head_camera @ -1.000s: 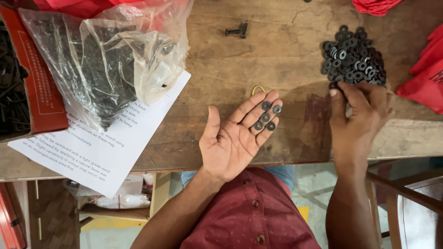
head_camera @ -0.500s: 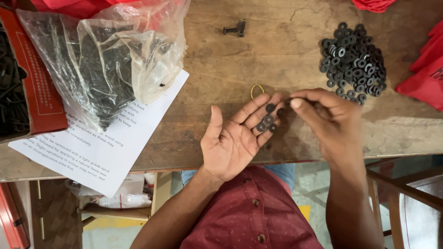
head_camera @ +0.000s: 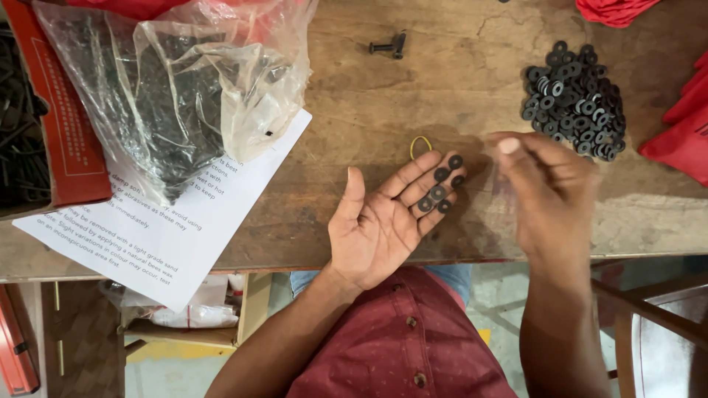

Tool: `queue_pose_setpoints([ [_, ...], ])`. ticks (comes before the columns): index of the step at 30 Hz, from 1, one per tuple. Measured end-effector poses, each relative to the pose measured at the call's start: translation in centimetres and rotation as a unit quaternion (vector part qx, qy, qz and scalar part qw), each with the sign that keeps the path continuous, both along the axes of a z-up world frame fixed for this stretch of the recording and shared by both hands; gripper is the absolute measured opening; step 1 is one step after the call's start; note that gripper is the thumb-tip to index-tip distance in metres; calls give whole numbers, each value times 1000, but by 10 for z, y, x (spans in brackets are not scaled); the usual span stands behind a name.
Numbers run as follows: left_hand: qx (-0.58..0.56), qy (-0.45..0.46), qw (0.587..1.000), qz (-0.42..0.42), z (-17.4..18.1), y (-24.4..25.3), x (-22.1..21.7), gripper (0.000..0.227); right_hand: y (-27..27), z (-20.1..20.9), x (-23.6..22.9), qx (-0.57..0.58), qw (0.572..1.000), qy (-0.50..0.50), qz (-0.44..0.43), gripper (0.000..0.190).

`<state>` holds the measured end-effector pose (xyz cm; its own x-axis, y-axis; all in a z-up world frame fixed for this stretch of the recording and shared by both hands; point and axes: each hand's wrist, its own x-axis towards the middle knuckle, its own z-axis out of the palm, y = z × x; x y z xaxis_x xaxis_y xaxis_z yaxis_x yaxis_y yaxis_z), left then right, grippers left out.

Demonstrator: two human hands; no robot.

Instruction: Counting and sorting washers and bolts into labeled red hardware bags.

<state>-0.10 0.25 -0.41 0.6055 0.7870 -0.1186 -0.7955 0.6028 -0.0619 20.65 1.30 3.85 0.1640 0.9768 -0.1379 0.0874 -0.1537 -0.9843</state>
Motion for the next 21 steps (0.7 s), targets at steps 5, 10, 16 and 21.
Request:
queue_pose_setpoints([
  [5, 13, 9, 1000, -4, 2, 2, -1, 92, -12, -12, 27, 65, 996, 3, -63, 9],
  [10, 18, 10, 1000, 0, 4, 3, 1, 92, -6, 1, 31, 85, 949, -268, -146, 11],
  [16, 20, 10, 1000, 11, 4, 2, 3, 90, -6, -14, 54, 135, 863, -482, -69, 17],
  [21, 30, 6, 999, 18, 3, 1, 3, 89, 19, -2, 30, 107, 845, -520, -67, 16],
])
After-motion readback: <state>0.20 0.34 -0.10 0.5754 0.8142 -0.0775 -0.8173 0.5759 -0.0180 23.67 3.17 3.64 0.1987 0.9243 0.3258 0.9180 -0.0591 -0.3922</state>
